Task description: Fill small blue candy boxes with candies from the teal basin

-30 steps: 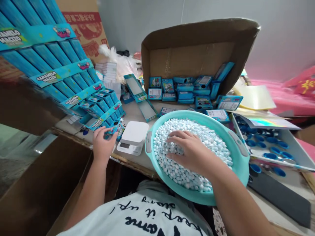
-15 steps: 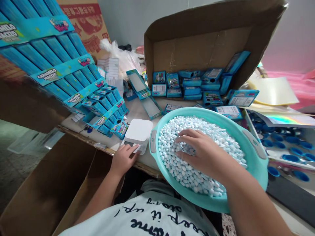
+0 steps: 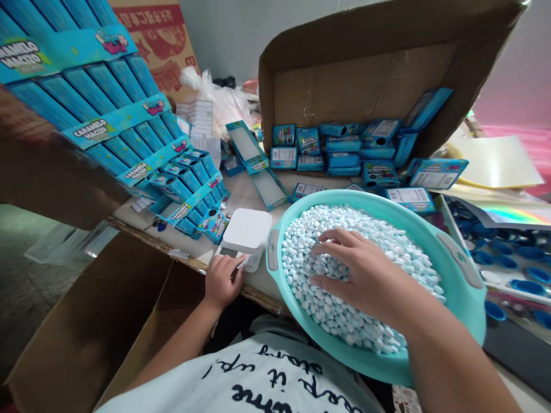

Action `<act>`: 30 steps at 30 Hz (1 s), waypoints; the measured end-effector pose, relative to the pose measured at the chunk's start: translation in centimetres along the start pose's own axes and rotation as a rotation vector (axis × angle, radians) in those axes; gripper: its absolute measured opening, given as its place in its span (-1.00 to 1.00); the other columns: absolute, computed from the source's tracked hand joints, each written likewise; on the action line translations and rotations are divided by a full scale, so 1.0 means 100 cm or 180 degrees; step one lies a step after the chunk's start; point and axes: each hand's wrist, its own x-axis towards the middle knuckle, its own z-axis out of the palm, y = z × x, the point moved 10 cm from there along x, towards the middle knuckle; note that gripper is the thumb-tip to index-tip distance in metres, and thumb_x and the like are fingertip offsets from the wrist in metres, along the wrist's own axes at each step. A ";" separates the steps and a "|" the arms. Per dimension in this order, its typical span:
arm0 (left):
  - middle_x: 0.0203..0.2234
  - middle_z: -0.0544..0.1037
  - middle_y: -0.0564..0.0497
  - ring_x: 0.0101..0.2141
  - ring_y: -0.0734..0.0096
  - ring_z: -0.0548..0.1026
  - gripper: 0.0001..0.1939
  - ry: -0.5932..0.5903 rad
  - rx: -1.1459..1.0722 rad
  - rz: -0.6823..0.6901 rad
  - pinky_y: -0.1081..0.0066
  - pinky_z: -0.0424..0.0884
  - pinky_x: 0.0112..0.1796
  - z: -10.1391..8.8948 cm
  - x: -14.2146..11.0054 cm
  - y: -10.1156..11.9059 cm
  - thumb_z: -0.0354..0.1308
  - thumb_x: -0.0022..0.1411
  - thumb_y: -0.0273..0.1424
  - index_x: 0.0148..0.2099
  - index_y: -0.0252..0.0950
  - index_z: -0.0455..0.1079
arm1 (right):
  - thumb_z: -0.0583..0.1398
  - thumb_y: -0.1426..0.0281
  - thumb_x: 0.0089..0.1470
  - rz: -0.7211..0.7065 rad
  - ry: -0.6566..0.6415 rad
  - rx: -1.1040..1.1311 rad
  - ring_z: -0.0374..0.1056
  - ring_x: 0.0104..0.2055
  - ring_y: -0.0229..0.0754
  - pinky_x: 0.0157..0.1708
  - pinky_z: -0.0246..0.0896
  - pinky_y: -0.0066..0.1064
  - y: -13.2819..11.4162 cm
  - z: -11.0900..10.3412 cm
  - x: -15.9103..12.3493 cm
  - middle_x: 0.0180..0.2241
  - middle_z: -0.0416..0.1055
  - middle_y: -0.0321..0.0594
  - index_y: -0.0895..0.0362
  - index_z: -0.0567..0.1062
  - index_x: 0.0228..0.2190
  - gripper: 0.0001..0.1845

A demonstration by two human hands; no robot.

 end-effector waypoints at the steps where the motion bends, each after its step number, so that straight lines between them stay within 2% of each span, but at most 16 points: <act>1: -0.42 0.52 -0.03 -0.36 0.25 0.37 -0.76 0.0173 -0.0097 0.0055 0.30 0.31 -0.28 -0.003 -0.003 0.001 0.13 0.33 -0.44 0.00 -0.28 0.52 | 0.26 0.07 0.17 -0.0005 -0.0038 -0.0014 0.31 0.11 0.15 0.07 0.29 0.12 0.000 0.001 -0.001 0.10 0.36 -0.08 -0.07 0.54 -0.04 -0.63; 5: -0.58 0.39 0.10 -0.51 0.39 0.33 -0.78 0.0714 -0.0266 0.0128 0.39 0.31 -0.41 -0.012 -0.015 0.001 0.22 0.24 -0.47 -0.05 -0.35 0.43 | 0.31 0.12 0.10 -0.0032 -0.0114 -0.0084 0.25 0.16 0.17 0.11 0.24 0.15 -0.001 0.004 -0.003 0.11 0.34 -0.10 -0.08 0.54 -0.04 -0.61; 7: -0.62 0.32 0.16 -0.54 0.44 0.31 -0.87 0.0894 -0.0306 0.0152 0.42 0.33 -0.42 -0.017 -0.018 0.004 0.27 0.20 -0.46 -0.21 -0.28 0.38 | 0.28 0.14 0.13 -0.0013 -0.0140 -0.0052 0.24 0.17 0.16 0.12 0.23 0.15 0.000 0.006 -0.004 0.11 0.35 -0.12 -0.09 0.54 -0.05 -0.65; 9: -0.62 0.30 0.17 -0.53 0.48 0.32 -0.76 0.0956 -0.0330 0.0251 0.42 0.40 -0.35 -0.022 -0.019 0.009 0.29 0.18 -0.50 -0.40 -0.22 0.25 | 0.24 0.16 0.18 -0.0009 -0.0112 0.0014 0.26 0.16 0.13 0.12 0.24 0.13 0.002 0.006 -0.004 0.09 0.37 -0.14 -0.10 0.56 -0.08 -0.72; 11: -0.62 0.27 0.19 -0.51 0.49 0.33 -0.66 0.1000 -0.0331 0.0321 0.39 0.45 -0.25 -0.029 -0.017 0.011 0.31 0.15 -0.53 -0.46 -0.21 0.17 | 0.19 0.20 0.24 -0.0033 -0.0018 0.0103 0.31 0.12 0.08 0.10 0.27 0.08 0.003 0.003 -0.004 0.06 0.39 -0.15 -0.10 0.58 -0.11 -0.76; 13: -0.54 0.33 0.15 -0.44 0.45 0.37 -0.70 0.1259 -0.0270 0.0176 0.33 0.47 -0.17 -0.044 -0.014 0.000 0.35 0.11 -0.53 -0.38 -0.21 0.23 | 0.16 0.23 0.25 -0.0050 0.0147 0.0165 0.38 0.05 0.04 0.05 0.33 0.03 0.006 -0.002 -0.005 0.02 0.43 -0.14 -0.06 0.61 -0.15 -0.76; 14: -0.45 0.38 0.10 -0.36 0.41 0.41 -0.71 0.1502 -0.0209 -0.0044 0.28 0.47 -0.12 -0.055 -0.013 -0.012 0.38 0.08 -0.52 -0.29 -0.23 0.29 | 0.16 0.24 0.25 -0.0040 0.0236 0.0156 0.40 0.02 0.02 0.01 0.36 0.00 0.009 -0.005 -0.005 -0.01 0.44 -0.14 -0.05 0.62 -0.17 -0.77; 15: -0.32 0.43 0.01 -0.24 0.33 0.45 -0.63 0.1767 -0.0160 -0.0339 0.22 0.47 -0.06 -0.066 -0.013 -0.028 0.41 0.04 -0.49 -0.16 -0.26 0.33 | 0.16 0.25 0.25 -0.0019 0.0345 0.0118 0.43 -0.01 0.01 -0.02 0.38 -0.03 0.011 -0.008 -0.006 -0.03 0.46 -0.15 -0.03 0.62 -0.20 -0.77; 17: 0.00 0.40 -0.22 0.04 0.16 0.42 -0.27 0.2040 -0.0250 -0.0961 0.10 0.43 0.09 -0.077 -0.009 -0.063 0.48 -0.03 -0.42 0.16 -0.32 0.26 | 0.15 0.26 0.26 0.0003 0.0582 -0.0004 0.45 -0.06 -0.02 -0.07 0.40 -0.07 0.015 -0.017 -0.009 -0.07 0.50 -0.18 -0.01 0.62 -0.24 -0.78; 19: 0.21 0.26 -0.32 0.23 0.08 0.30 0.08 0.1802 -0.0727 -0.1380 0.06 0.35 0.21 -0.067 0.003 -0.093 0.52 -0.10 -0.37 0.38 -0.29 0.02 | 0.15 0.26 0.27 -0.0010 0.0776 -0.0101 0.47 -0.08 -0.05 -0.10 0.40 -0.11 0.015 -0.024 -0.012 -0.09 0.52 -0.22 -0.03 0.61 -0.24 -0.79; 21: 0.27 0.24 -0.31 0.27 0.09 0.29 0.21 0.1380 -0.1425 -0.1706 0.09 0.38 0.20 -0.043 0.015 -0.116 0.52 -0.11 -0.36 0.44 -0.20 -0.13 | 0.15 0.24 0.28 0.0054 0.0897 -0.0125 0.48 -0.08 -0.05 -0.10 0.40 -0.10 0.015 -0.030 -0.013 -0.10 0.55 -0.26 -0.05 0.59 -0.21 -0.80; 22: 0.24 0.31 -0.28 0.23 0.10 0.36 0.16 0.1213 -0.1736 -0.1941 0.12 0.43 0.16 -0.029 0.017 -0.125 0.52 -0.10 -0.36 0.43 -0.19 -0.08 | 0.16 0.21 0.27 0.0139 0.0953 -0.0125 0.48 -0.07 -0.03 -0.10 0.40 -0.08 0.016 -0.033 -0.012 -0.12 0.56 -0.27 -0.07 0.58 -0.20 -0.80; 24: 0.13 0.46 -0.25 0.09 0.11 0.51 -0.06 0.0994 -0.2182 -0.2444 0.16 0.51 0.06 -0.006 0.015 -0.137 0.51 -0.08 -0.34 0.31 -0.24 0.18 | 0.17 0.12 0.25 0.0356 0.1111 -0.0172 0.46 -0.04 0.06 -0.06 0.38 0.02 0.016 -0.039 -0.010 -0.11 0.57 -0.24 -0.07 0.57 -0.17 -0.75; 26: -0.01 0.58 -0.22 -0.03 0.15 0.59 -0.29 0.0840 -0.2352 -0.2765 0.18 0.53 0.02 0.008 0.013 -0.141 0.50 -0.07 -0.31 0.13 -0.32 0.38 | 0.17 0.02 0.22 0.0498 0.1050 -0.0277 0.39 0.08 0.19 0.04 0.31 0.16 0.012 -0.038 -0.004 0.04 0.51 -0.16 -0.05 0.54 -0.06 -0.61; 28: -0.09 0.62 -0.20 -0.09 0.17 0.61 -0.39 0.0816 -0.2293 -0.2827 0.18 0.52 0.03 0.010 0.015 -0.140 0.50 -0.07 -0.31 0.04 -0.36 0.45 | 0.17 -0.07 0.19 0.0513 0.0698 -0.0394 0.19 0.27 0.35 0.15 0.17 0.34 0.007 -0.024 0.002 0.27 0.29 -0.09 -0.04 0.45 0.13 -0.41; 30: -0.12 0.64 -0.18 -0.11 0.18 0.62 -0.42 0.0841 -0.2084 -0.2799 0.19 0.53 0.02 0.006 0.018 -0.137 0.50 -0.07 -0.30 0.01 -0.37 0.49 | 0.17 -0.13 0.15 0.0466 0.0364 -0.0440 -0.02 0.38 0.47 0.20 0.03 0.47 0.003 -0.008 0.003 0.39 0.08 -0.11 -0.07 0.35 0.24 -0.26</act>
